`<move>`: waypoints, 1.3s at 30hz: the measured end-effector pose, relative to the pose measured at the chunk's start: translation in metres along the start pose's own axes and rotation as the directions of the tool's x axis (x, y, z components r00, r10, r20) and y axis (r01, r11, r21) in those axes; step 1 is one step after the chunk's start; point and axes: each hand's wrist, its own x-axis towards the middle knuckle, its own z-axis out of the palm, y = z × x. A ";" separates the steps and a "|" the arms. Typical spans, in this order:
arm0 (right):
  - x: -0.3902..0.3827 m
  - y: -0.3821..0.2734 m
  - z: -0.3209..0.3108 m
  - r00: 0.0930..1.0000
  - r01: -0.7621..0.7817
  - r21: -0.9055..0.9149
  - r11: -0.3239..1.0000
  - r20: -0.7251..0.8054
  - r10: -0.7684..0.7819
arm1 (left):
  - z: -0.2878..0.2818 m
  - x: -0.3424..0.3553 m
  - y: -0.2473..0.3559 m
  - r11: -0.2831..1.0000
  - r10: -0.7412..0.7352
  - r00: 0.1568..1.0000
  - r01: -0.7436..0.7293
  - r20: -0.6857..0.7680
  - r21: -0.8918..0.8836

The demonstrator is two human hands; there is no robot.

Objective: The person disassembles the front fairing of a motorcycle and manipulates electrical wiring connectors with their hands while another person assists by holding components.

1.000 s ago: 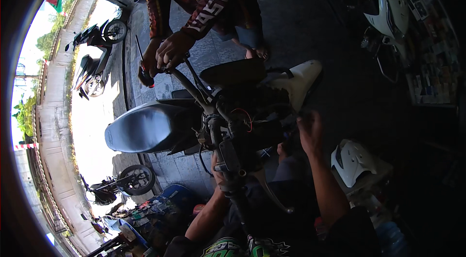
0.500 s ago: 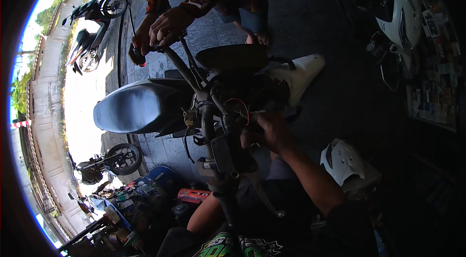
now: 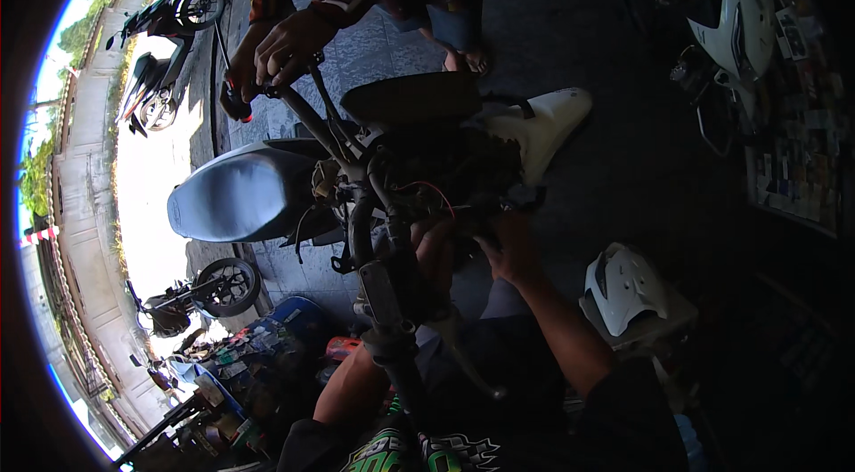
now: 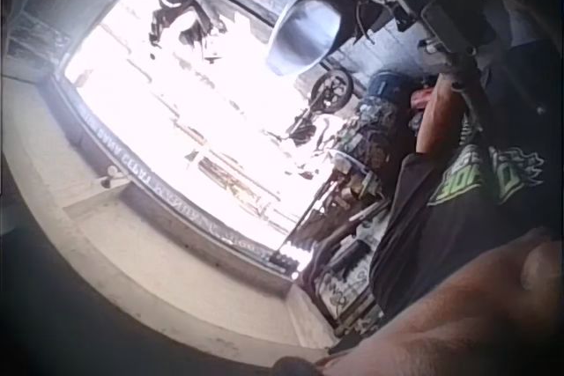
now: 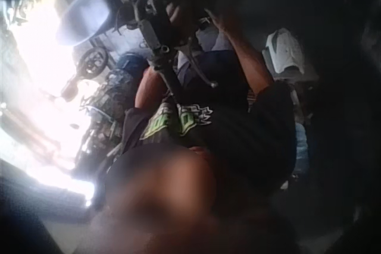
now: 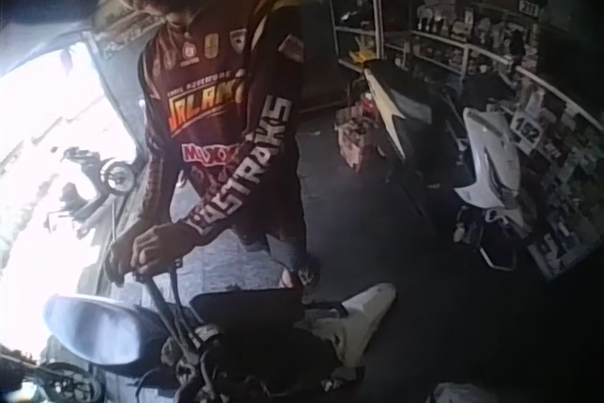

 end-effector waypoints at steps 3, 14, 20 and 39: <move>-0.009 -0.018 -0.001 0.992 0.083 0.095 0.992 -0.098 -0.073 | -0.009 0.002 0.004 0.983 0.125 0.987 -0.137 0.099 0.123; 0.006 -0.059 -0.043 0.989 0.103 0.265 0.959 -0.128 -0.071 | -0.012 0.026 -0.005 0.996 0.040 0.903 -0.068 0.428 0.049; 0.001 -0.053 -0.044 0.992 0.116 0.277 0.954 -0.085 -0.095 | -0.010 0.029 -0.005 0.999 -0.008 0.895 0.025 0.447 -0.034; 0.000 -0.040 -0.053 0.992 0.029 0.342 0.939 0.109 -0.070 | 0.002 0.017 -0.018 0.986 0.036 0.865 -0.113 0.500 0.125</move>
